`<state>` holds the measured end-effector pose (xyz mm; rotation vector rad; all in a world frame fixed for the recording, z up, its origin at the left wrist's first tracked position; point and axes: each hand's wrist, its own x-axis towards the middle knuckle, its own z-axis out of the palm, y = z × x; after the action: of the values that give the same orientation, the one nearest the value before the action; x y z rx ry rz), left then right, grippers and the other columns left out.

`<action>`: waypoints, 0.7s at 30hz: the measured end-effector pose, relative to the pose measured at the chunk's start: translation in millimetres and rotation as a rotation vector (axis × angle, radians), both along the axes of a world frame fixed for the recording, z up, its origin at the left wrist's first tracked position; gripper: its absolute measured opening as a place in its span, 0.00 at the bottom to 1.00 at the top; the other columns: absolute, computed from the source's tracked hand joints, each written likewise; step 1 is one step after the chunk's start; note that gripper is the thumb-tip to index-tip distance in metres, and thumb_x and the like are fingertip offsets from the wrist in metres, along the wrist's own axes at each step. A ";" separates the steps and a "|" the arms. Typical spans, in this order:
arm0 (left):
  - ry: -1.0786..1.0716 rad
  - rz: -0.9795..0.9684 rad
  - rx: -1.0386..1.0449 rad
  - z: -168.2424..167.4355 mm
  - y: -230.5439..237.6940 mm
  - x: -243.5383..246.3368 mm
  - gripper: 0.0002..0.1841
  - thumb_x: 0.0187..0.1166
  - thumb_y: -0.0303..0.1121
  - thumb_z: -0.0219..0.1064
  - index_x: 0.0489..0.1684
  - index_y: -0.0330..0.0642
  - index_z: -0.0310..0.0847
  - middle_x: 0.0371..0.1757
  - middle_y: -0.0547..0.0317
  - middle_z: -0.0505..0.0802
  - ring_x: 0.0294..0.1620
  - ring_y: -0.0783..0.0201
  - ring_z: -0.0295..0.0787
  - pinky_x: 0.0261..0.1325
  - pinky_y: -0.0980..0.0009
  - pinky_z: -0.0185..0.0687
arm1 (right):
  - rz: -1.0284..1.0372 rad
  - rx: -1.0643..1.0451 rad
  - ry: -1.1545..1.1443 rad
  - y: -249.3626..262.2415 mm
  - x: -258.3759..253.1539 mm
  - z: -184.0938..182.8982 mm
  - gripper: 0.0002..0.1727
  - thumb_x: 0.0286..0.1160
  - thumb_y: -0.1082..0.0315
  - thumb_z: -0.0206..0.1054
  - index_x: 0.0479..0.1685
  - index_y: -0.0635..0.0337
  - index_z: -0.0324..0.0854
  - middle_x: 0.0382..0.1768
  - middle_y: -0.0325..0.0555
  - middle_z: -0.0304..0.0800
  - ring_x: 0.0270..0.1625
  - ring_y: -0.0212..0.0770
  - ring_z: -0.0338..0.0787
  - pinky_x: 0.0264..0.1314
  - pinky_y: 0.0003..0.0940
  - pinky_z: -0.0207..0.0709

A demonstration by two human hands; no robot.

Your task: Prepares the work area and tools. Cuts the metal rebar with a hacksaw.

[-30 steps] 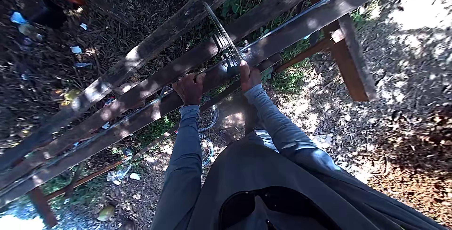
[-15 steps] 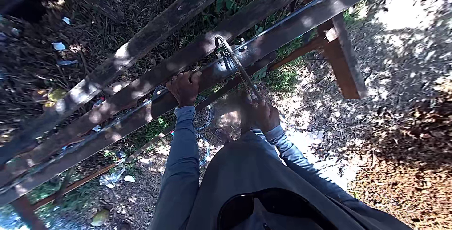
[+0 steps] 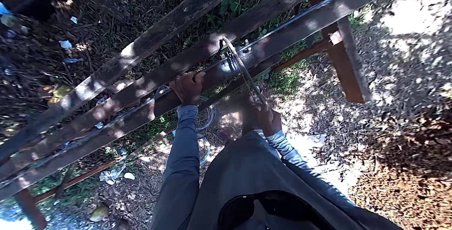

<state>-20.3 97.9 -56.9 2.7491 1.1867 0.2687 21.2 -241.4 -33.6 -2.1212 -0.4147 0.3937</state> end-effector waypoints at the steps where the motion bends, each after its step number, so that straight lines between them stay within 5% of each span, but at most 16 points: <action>1: 0.002 0.002 -0.004 0.6 0.1 -0.3 0.32 0.79 0.74 0.50 0.47 0.62 0.92 0.43 0.64 0.94 0.53 0.55 0.88 0.69 0.42 0.69 | -0.005 -0.018 0.011 1.7 0.4 7.2 0.46 0.89 0.35 0.29 0.43 0.63 0.88 0.17 0.42 0.78 0.21 0.38 0.79 0.28 0.46 0.78; 5: 0.009 -0.002 0.012 -3.0 2.0 1.5 0.32 0.80 0.74 0.49 0.45 0.61 0.91 0.42 0.64 0.94 0.52 0.56 0.89 0.69 0.42 0.69 | -0.016 -0.080 0.023 90.3 56.3 20.4 0.41 0.90 0.37 0.34 0.26 0.62 0.79 0.18 0.48 0.78 0.24 0.46 0.83 0.30 0.53 0.78; 8: 0.015 0.010 0.010 -3.7 1.1 0.0 0.33 0.80 0.73 0.49 0.47 0.59 0.91 0.44 0.63 0.94 0.54 0.55 0.89 0.70 0.42 0.68 | 0.004 -0.057 0.035 145.6 98.1 20.0 0.39 0.91 0.41 0.37 0.32 0.64 0.84 0.29 0.56 0.87 0.38 0.54 0.90 0.46 0.60 0.81; 10: 0.014 0.008 0.016 -1.3 -0.5 0.4 0.32 0.80 0.73 0.50 0.49 0.60 0.91 0.46 0.63 0.95 0.55 0.54 0.89 0.71 0.42 0.69 | 0.043 -0.044 -0.008 135.6 94.1 18.5 0.41 0.92 0.41 0.34 0.38 0.65 0.85 0.31 0.58 0.89 0.40 0.56 0.91 0.48 0.61 0.82; 13: -0.007 -0.001 0.029 -1.3 2.9 2.4 0.32 0.79 0.74 0.50 0.46 0.61 0.92 0.43 0.64 0.94 0.52 0.55 0.89 0.68 0.42 0.69 | 0.035 -0.015 0.006 72.7 47.2 6.9 0.43 0.91 0.37 0.30 0.36 0.61 0.83 0.21 0.50 0.81 0.25 0.49 0.85 0.30 0.56 0.80; 16: -0.031 -0.007 0.021 -3.7 0.7 -1.1 0.31 0.79 0.74 0.51 0.46 0.63 0.92 0.42 0.65 0.94 0.51 0.56 0.89 0.68 0.42 0.69 | 0.011 0.049 -0.016 6.9 2.9 -3.6 0.44 0.89 0.34 0.31 0.34 0.59 0.84 0.15 0.38 0.75 0.19 0.35 0.77 0.24 0.42 0.76; 18: -0.034 -0.010 0.014 -3.3 2.3 0.1 0.31 0.79 0.73 0.51 0.46 0.63 0.92 0.42 0.66 0.94 0.51 0.57 0.88 0.68 0.42 0.68 | 0.009 0.010 -0.042 9.2 4.2 10.4 0.44 0.90 0.35 0.30 0.29 0.60 0.83 0.14 0.39 0.74 0.19 0.36 0.77 0.24 0.42 0.75; 21: -0.039 -0.014 0.016 -4.8 3.7 1.5 0.31 0.79 0.74 0.51 0.45 0.61 0.91 0.42 0.65 0.94 0.51 0.57 0.88 0.68 0.42 0.68 | 0.008 -0.114 0.044 75.5 49.2 24.2 0.40 0.91 0.40 0.35 0.28 0.64 0.81 0.19 0.50 0.78 0.25 0.48 0.83 0.32 0.54 0.78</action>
<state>-18.7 101.6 -61.7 2.7512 1.1608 0.3298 70.4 -165.9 -9.4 -2.2175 -0.3828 0.4779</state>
